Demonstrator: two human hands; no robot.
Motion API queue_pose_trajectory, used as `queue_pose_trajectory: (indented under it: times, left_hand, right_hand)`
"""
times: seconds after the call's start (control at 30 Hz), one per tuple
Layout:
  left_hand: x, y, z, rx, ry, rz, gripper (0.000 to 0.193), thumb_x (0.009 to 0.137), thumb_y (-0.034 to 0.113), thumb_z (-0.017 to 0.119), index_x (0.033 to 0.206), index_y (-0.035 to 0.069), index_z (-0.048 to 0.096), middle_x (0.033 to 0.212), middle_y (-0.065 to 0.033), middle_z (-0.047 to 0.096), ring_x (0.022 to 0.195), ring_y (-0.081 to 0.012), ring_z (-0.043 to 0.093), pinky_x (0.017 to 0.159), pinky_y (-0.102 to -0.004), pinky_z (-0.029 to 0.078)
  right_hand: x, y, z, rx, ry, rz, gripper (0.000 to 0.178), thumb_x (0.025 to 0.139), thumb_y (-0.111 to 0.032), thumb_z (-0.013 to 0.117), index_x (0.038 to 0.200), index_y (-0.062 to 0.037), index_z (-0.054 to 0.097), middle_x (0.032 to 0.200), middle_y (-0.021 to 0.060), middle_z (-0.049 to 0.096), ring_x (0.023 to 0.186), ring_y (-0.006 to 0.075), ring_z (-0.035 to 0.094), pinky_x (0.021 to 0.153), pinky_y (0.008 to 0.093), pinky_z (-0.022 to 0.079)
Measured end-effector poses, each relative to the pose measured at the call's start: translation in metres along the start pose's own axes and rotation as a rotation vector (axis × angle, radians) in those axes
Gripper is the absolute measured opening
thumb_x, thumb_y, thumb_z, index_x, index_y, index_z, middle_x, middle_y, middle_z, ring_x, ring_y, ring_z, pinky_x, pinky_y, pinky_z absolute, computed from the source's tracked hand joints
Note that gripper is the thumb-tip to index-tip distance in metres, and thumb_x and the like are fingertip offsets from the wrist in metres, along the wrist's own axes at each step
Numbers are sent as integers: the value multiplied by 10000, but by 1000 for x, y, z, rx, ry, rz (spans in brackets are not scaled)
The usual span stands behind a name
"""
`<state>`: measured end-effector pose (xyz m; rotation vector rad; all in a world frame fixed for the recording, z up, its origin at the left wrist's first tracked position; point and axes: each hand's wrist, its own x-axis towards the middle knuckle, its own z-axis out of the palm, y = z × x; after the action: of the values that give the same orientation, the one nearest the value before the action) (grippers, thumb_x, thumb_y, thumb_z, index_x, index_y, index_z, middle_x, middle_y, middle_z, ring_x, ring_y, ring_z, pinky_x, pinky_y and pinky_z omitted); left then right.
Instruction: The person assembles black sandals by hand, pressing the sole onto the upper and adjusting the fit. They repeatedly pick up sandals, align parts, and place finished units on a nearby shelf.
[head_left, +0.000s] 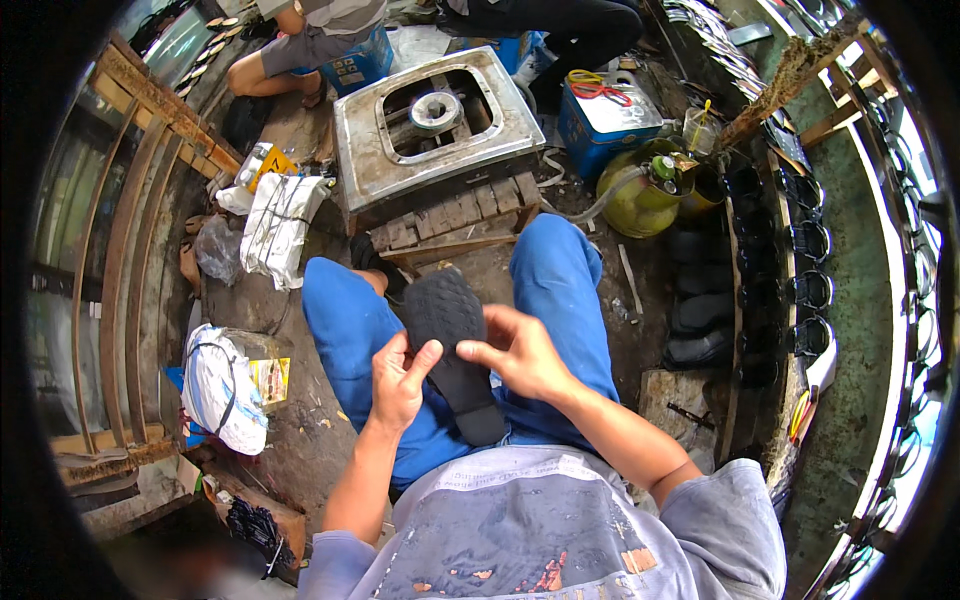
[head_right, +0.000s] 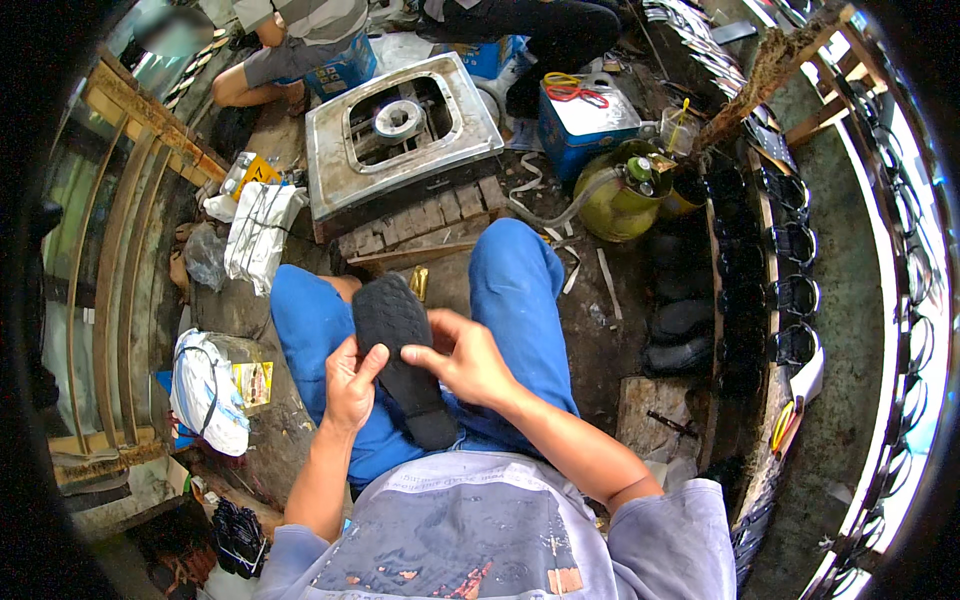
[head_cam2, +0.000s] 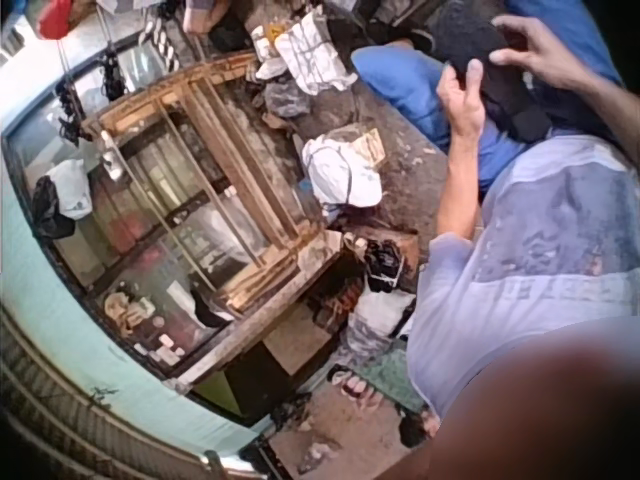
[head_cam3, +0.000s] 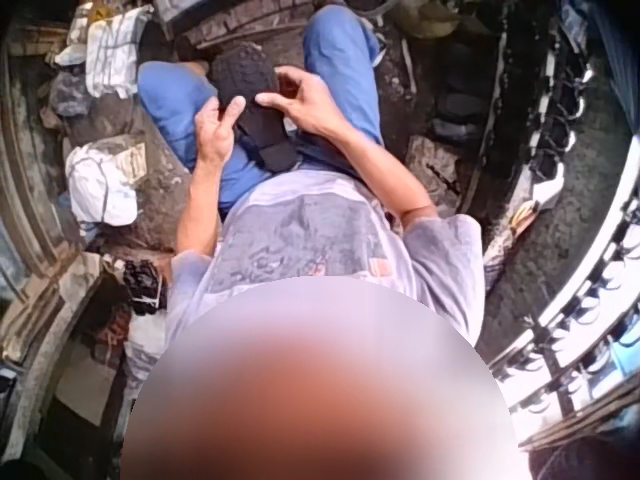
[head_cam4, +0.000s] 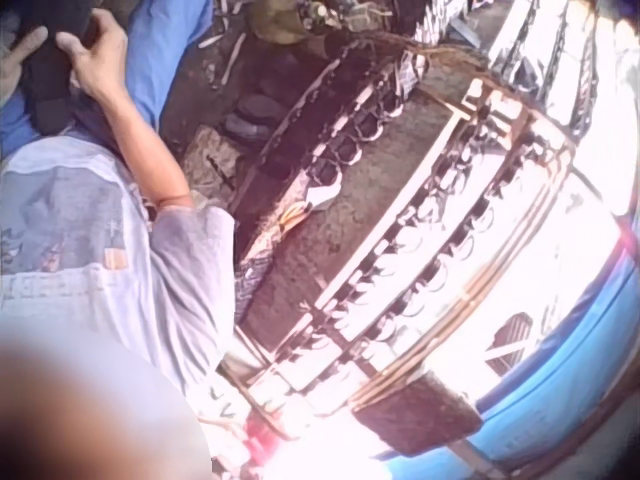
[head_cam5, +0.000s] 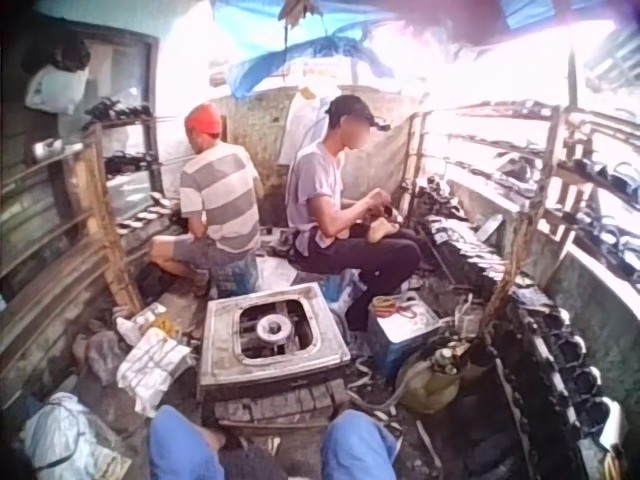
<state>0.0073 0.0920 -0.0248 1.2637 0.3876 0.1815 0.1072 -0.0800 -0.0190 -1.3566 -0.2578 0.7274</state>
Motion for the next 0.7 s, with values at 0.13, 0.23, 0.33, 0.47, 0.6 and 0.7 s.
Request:
queue_pose_trajectory:
  times: [0.13,0.23,0.33,0.47,0.6,0.7]
  left_hand:
    - [-2,-2,6,268,23,113,176,1018,128,692,1090,-32,686,1022,-45,721,894,-73,631,777,-263,532]
    - [4,0,7,362,-12,160,176,1018,138,694,1066,-30,675,1004,-37,703,877,-69,622,772,-256,528]
    - [17,8,-3,26,12,76,205,1033,166,687,1090,-30,670,1016,-24,705,882,-62,616,807,-235,512]
    - [23,8,-3,227,-62,134,186,1043,173,677,1045,-12,668,908,35,645,794,-21,534,709,-205,444]
    - [25,11,0,232,-28,160,188,1050,188,667,1016,4,659,882,50,615,766,-14,498,683,-201,418]
    - [30,15,3,206,-13,165,165,1061,180,649,1007,24,651,852,69,583,749,-12,481,677,-194,407]
  right_hand:
    - [14,3,-3,-97,73,99,306,859,-137,861,1083,23,727,921,60,773,837,89,685,755,292,558]
    - [19,2,-12,-183,30,137,282,850,-156,874,1031,7,732,863,33,755,789,69,665,706,283,540]
    - [25,-5,-19,-15,-83,102,251,869,-128,863,1032,5,726,901,22,747,819,69,667,734,268,550]
    - [38,-15,-26,-15,-103,92,236,873,-80,854,1046,10,721,969,38,753,873,87,689,797,264,571]
    - [44,-15,-23,1,-113,137,199,893,-71,832,1043,10,731,973,38,756,871,89,688,796,267,572]
    - [48,-17,-21,82,-168,89,184,939,-105,793,1076,3,738,970,26,757,867,83,684,797,264,567]
